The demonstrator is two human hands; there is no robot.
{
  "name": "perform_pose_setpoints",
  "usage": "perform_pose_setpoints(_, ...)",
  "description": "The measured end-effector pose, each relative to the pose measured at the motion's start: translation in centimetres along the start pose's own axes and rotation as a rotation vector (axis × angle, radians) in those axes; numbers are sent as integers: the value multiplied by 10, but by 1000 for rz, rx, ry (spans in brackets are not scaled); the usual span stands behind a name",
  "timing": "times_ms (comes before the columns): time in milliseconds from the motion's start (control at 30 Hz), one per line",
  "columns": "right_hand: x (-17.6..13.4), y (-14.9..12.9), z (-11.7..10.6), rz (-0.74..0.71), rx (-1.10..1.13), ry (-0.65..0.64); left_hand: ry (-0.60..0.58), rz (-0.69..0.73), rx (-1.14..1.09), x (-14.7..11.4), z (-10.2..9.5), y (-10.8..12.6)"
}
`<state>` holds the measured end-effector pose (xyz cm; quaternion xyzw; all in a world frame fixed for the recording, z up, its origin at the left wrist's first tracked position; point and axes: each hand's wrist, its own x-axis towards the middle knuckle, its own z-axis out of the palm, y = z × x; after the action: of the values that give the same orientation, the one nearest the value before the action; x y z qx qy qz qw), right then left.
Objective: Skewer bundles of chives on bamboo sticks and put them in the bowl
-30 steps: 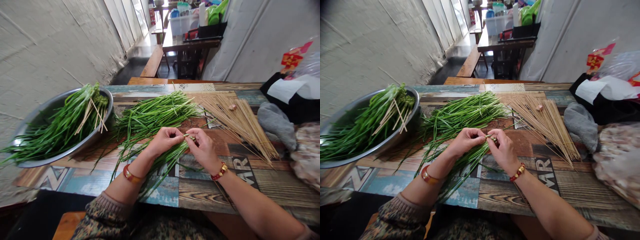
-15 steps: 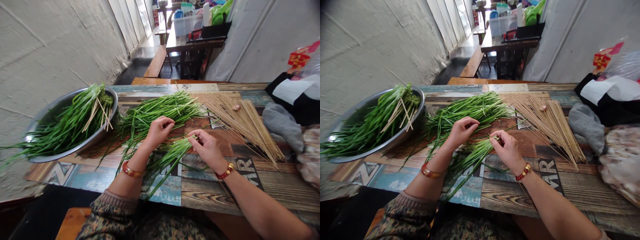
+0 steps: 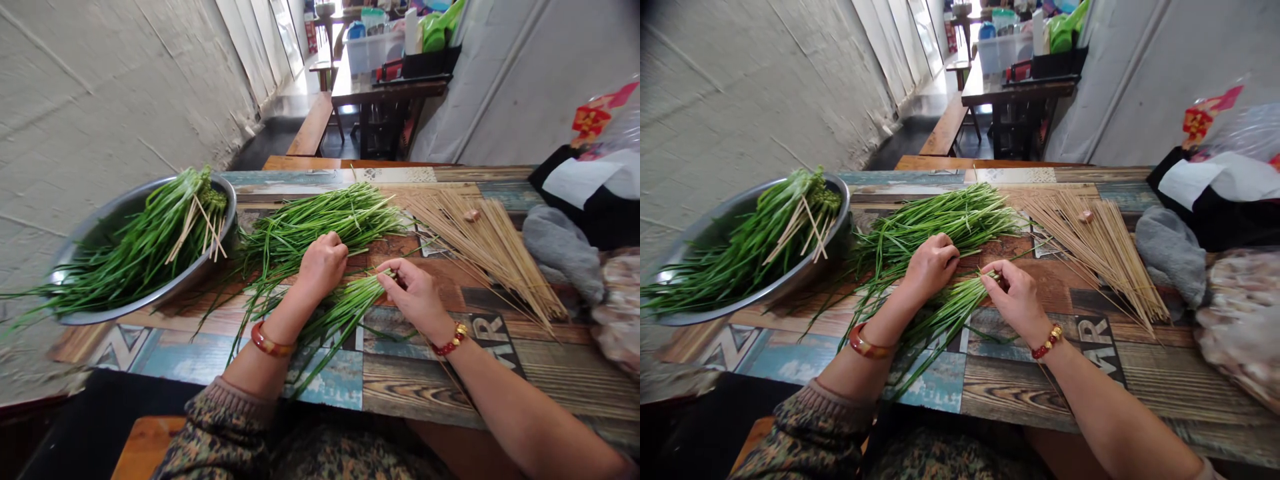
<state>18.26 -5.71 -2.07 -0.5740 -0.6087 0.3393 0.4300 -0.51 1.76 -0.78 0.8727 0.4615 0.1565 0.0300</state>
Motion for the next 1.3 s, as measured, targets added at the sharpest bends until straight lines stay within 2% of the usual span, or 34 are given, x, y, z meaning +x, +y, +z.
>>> perform_pose_setpoints(133,-1,-1,-1,-2,9,2,88,0,-333,0,-3,6)
perform_pose_setpoints(267,-2,-2,0,16,42,12,-12,-93,-697,-2,-5,17)
perform_pose_setpoints(433,-3,-2,-1,9,59,-2,-103,-179,-918,-2,-8,27)
perform_pose_setpoints(633,-2,-3,-4,21,55,13,-91,-219,-974,-2,-10,30)
perform_pose_setpoints(1300,-2,0,-2,-14,41,20,-37,-204,-950,-3,-7,30)
